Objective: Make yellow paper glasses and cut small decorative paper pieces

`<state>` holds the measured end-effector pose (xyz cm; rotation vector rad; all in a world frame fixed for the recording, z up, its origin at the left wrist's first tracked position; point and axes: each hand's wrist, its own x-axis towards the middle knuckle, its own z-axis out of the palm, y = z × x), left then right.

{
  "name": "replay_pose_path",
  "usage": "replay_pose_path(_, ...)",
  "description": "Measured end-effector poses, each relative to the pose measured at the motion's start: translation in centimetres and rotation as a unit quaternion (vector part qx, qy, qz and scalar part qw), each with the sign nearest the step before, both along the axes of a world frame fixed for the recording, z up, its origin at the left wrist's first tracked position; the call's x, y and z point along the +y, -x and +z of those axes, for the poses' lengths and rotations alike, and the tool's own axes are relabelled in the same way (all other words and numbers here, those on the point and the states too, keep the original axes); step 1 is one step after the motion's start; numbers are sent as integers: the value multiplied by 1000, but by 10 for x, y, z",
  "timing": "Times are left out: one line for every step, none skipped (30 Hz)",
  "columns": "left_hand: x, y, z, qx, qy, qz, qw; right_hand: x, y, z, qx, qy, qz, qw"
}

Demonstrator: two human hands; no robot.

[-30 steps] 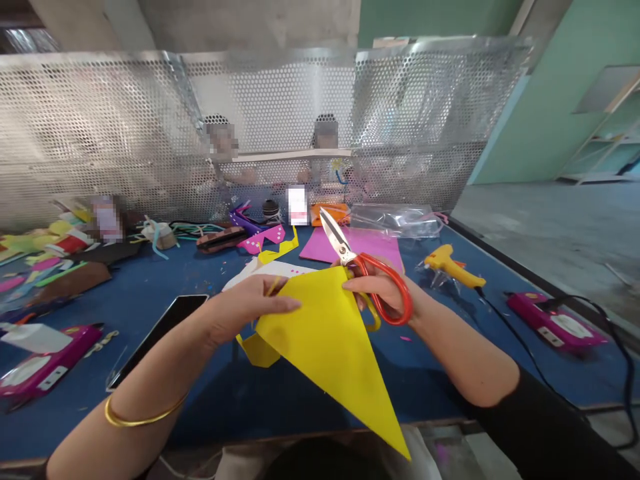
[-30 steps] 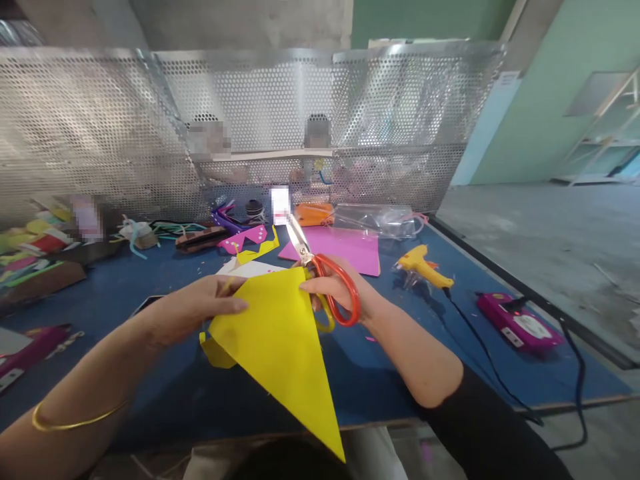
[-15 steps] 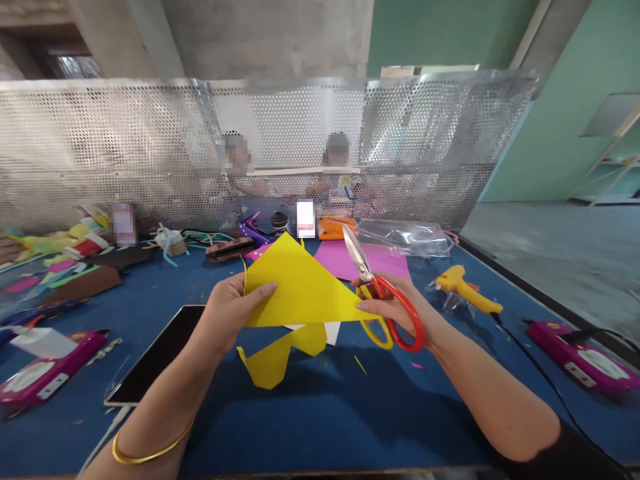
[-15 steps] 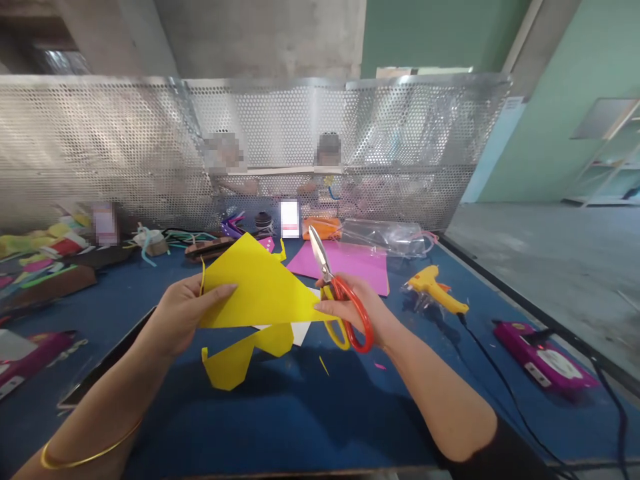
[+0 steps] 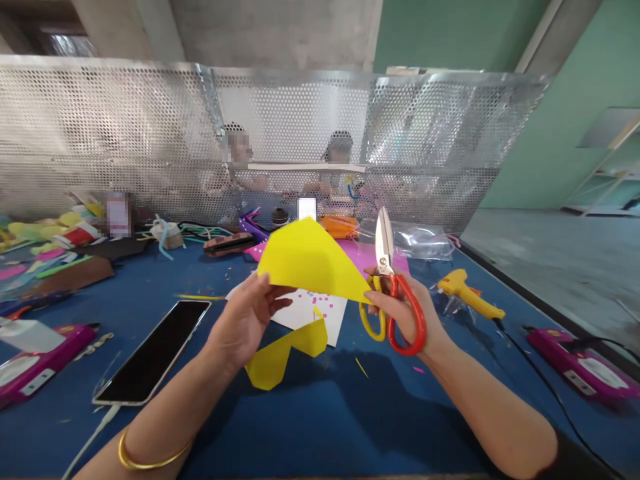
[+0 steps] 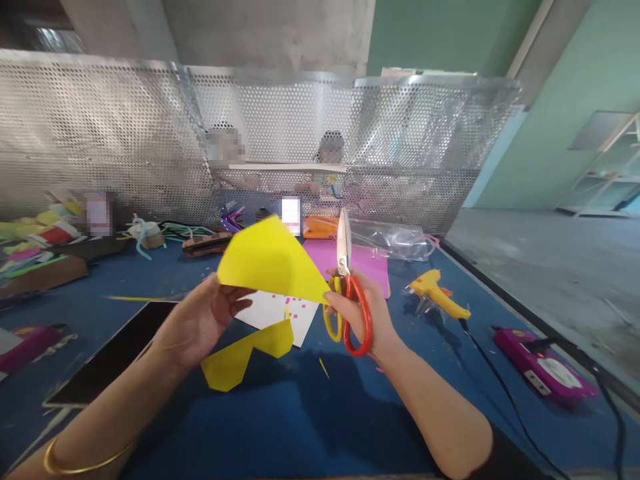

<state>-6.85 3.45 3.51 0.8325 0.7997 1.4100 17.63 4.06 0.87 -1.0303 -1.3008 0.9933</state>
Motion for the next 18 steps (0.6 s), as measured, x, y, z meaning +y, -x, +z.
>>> replay_pose_path(-1, -4, -4, 5, 15, -9, 1000, -2, 2, 0, 1, -4, 0, 1000)
replay_pose_path(-2, -8, -7, 2, 32, -12, 999, -3, 5, 0, 1, -6, 2, 1000)
replay_pose_path(-4, -12, -10, -4, 46, -17, 999, -5, 8, 0, -1, -8, 7, 1000)
replay_pose_path(-7, -16, -13, -9, 53, -21, 998, -6, 12, 0, -3, -9, 13, 1000)
replay_pose_path(-9, -19, -14, -7, 53, -22, 998, -8, 16, -1, -5, -9, 21, 1000)
replay_pose_path(-12, -22, -16, 6, 48, -26, 998, -9, 19, -2, -7, -9, 29, 1000)
replay_pose_path(-15, -25, -17, 31, 43, -27, 998, -10, 23, -3, -9, -7, 38, 999)
replay_pose_path(-17, -27, -17, 63, 41, -27, 997, -11, 27, -4, -11, -5, 47, 999)
replay_pose_path(-18, -29, -18, 95, 42, -25, 994, -13, 31, -5, -14, -4, 55, 998)
replay_pose_path(-19, -30, -19, 122, 46, -20, 991, -14, 34, -5, -16, -2, 63, 998)
replay_pose_path(-20, -30, -19, 141, 48, -14, 989, -16, 36, -5, -20, -1, 70, 997)
replay_pose_path(-20, -30, -20, 151, 49, -6, 987, -18, 38, -5, -21, -1, 76, 997)
replay_pose_path(-19, -29, -20, 155, 49, 4, 987, -19, 39, -5, -20, 0, 82, 996)
replay_pose_path(-18, -27, -20, 155, 49, 12, 987, -20, 40, -4, -16, 0, 86, 996)
replay_pose_path(-17, -26, -20, 153, 50, 20, 987, -21, 40, -4, -11, 0, 89, 996)
replay_pose_path(-17, -24, -20, 150, 52, 23, 987, -21, 40, -4, -6, -1, 91, 996)
replay_pose_path(-16, -23, -19, 147, 55, 23, 987, -21, 40, -4, -2, -2, 92, 996)
replay_pose_path(-17, -23, -19, 146, 57, 18, 987, -21, 40, -5, 0, -3, 91, 996)
